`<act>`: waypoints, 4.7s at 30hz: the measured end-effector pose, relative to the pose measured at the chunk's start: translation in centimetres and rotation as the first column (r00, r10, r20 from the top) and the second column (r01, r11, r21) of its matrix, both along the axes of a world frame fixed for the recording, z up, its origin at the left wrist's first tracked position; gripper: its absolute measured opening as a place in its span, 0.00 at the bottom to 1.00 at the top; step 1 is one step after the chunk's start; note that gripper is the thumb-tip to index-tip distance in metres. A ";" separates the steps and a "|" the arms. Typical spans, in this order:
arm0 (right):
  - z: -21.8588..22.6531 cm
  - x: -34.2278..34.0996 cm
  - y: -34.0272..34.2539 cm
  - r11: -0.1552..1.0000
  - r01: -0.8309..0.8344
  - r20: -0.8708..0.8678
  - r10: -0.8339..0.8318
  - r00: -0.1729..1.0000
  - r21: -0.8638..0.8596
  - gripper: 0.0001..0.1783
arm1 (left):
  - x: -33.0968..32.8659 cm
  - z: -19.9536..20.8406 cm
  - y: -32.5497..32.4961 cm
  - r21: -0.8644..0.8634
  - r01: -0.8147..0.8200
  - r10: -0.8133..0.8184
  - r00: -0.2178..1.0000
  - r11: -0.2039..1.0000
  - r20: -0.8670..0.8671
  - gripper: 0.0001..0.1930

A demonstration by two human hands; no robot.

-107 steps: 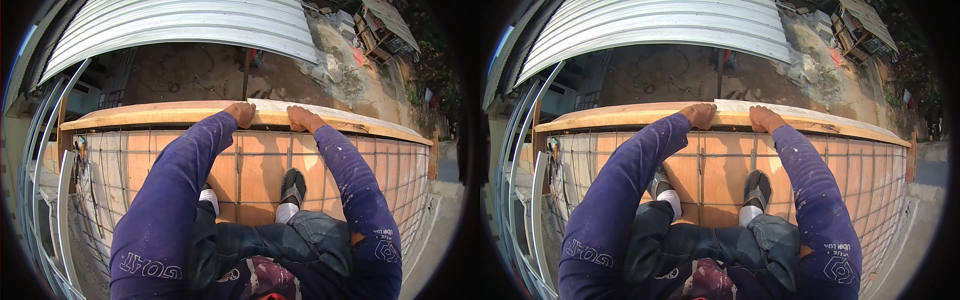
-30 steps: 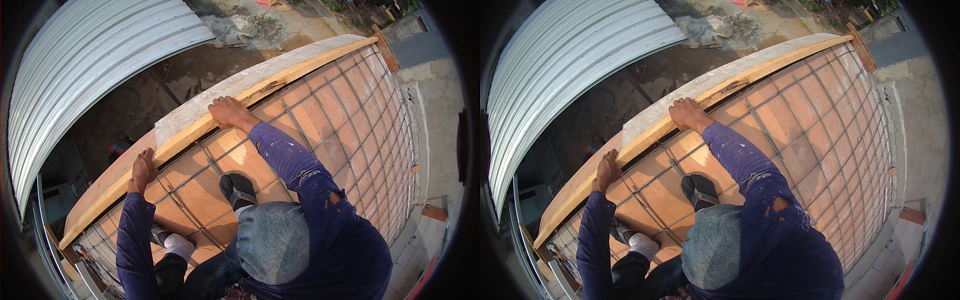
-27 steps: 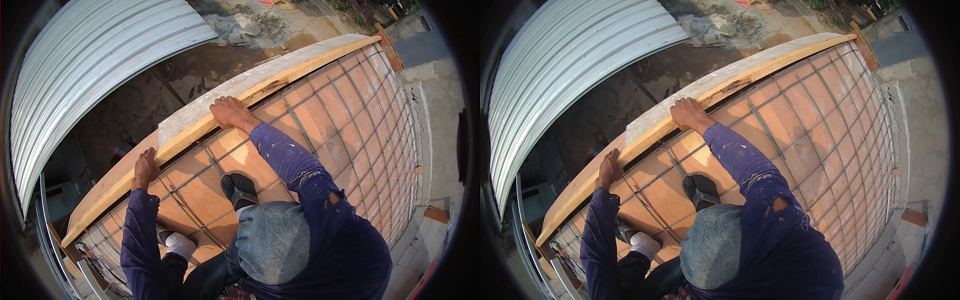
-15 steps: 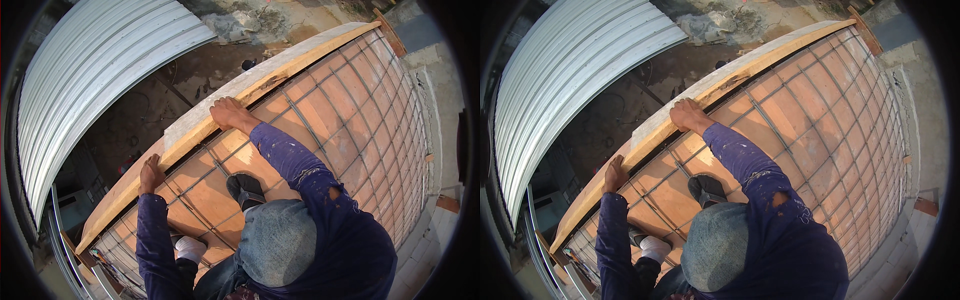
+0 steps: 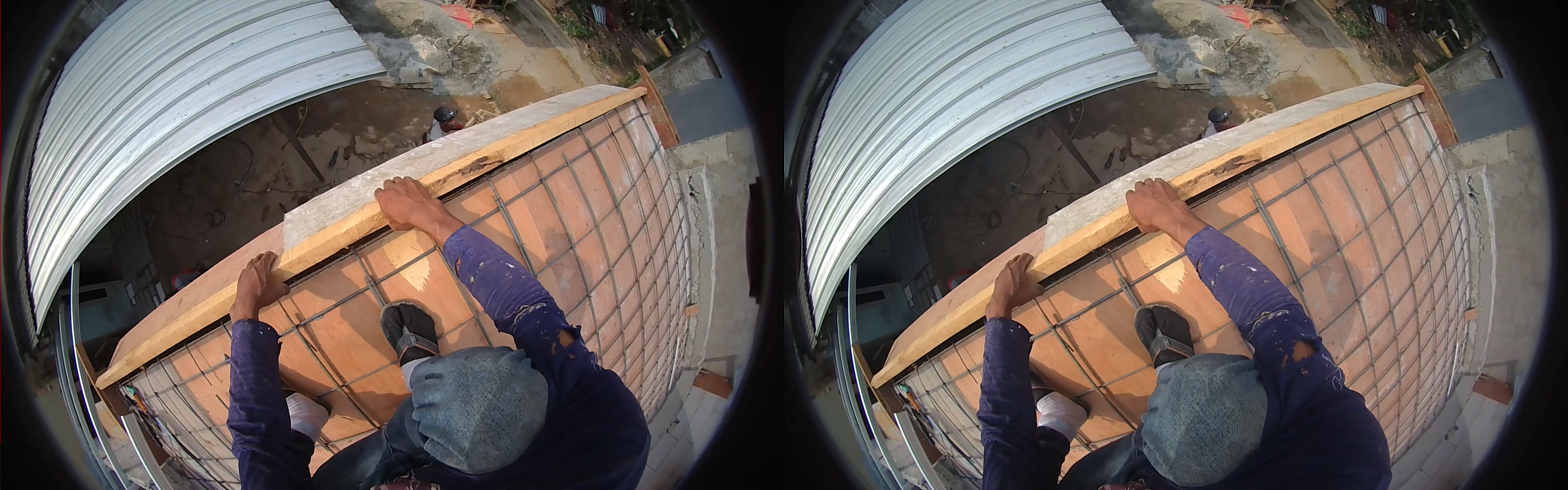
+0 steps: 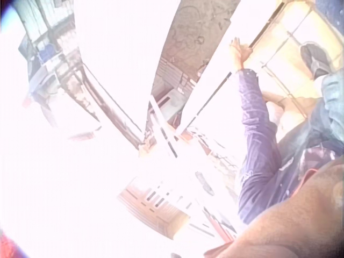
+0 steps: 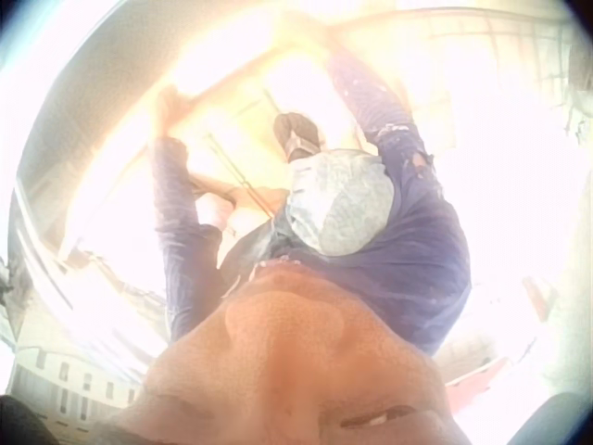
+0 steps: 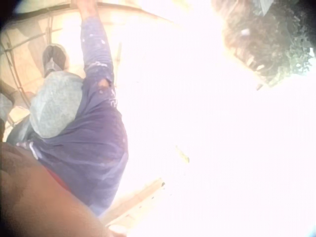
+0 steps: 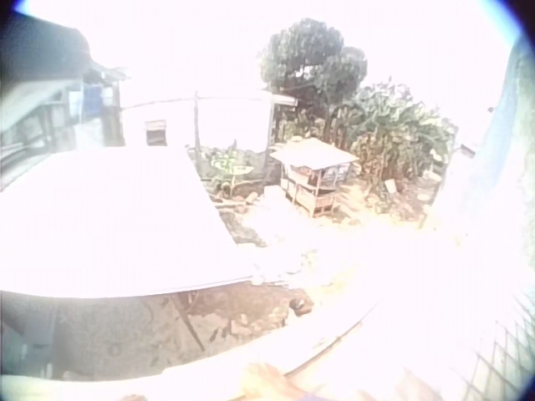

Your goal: Installing wooden boards as formwork for concrete on a roof edge, using a hammer and nails.

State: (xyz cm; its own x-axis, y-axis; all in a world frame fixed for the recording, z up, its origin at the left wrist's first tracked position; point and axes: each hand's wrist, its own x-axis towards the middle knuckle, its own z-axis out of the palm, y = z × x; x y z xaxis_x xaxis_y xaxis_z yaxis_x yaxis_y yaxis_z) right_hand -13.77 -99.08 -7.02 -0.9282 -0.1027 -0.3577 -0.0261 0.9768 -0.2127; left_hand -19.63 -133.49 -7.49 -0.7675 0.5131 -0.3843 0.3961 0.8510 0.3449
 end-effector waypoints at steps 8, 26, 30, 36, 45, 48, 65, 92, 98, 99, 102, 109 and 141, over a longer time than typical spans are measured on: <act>-0.6 -0.4 0.3 0.998 -0.057 0.014 0.057 0.998 0.019 0.14 | 0.4 -1.0 0.1 -0.033 -0.050 0.048 0.998 0.998 -0.045 0.26; 0.7 -1.0 1.5 0.996 -0.074 0.095 0.068 0.993 0.057 0.23 | 0.9 -3.5 2.7 -0.040 -0.107 0.096 0.973 0.993 -0.211 0.18; -1.1 -1.4 -0.1 0.988 -0.153 0.035 0.152 0.988 0.010 0.24 | 1.6 -2.3 0.7 -0.112 -0.165 0.153 0.982 0.980 -0.110 0.23; -2.5 -1.8 1.5 0.990 -0.137 0.077 0.138 0.987 -0.010 0.25 | 1.9 -3.0 1.5 -0.118 -0.190 0.174 0.976 0.975 -0.134 0.23; -0.7 -1.8 0.9 0.990 -0.106 0.156 0.090 0.984 0.097 0.25 | 1.6 -2.2 2.0 -0.080 -0.162 0.152 0.981 0.984 -0.119 0.21; 0.2 -1.3 2.0 0.991 -0.100 0.195 0.083 0.977 0.083 0.25 | 1.1 -3.2 3.1 -0.055 -0.098 0.086 0.978 0.994 -0.189 0.18; -1.5 -0.8 -0.3 1.000 0.004 0.022 -0.004 1.000 0.003 0.16 | 0.6 -1.8 -0.3 -0.012 -0.034 0.033 0.994 0.999 -0.105 0.16; -1.5 -1.3 0.5 1.000 0.009 0.099 -0.010 0.995 0.016 0.20 | -0.2 -1.5 0.8 -0.033 -0.005 0.003 0.999 0.999 -0.051 0.19; -1.1 -1.9 0.1 1.000 0.000 0.172 0.000 0.985 0.003 0.20 | -0.2 -1.6 0.4 -0.036 -0.031 0.030 0.999 0.999 -0.043 0.17; -1.1 -2.0 0.1 1.000 0.006 0.170 -0.008 0.985 0.011 0.20 | -0.2 -1.6 0.3 -0.032 -0.023 0.021 0.999 0.999 -0.050 0.16; -0.9 -2.1 0.0 1.000 -0.025 0.162 0.025 0.986 0.000 0.18 | -0.5 -1.8 0.1 -0.030 -0.006 0.005 0.999 1.000 -0.045 0.15; 0.6 -4.1 0.0 0.997 -0.079 0.428 0.062 0.902 0.021 0.14 | -1.0 -1.2 0.3 -0.034 0.035 -0.037 0.997 0.999 -0.065 0.14; 4.4 -7.8 2.3 0.988 -0.153 0.561 0.131 0.817 -0.008 0.15 | -4.3 3.4 1.5 -0.043 0.134 -0.128 0.985 0.990 0.119 0.27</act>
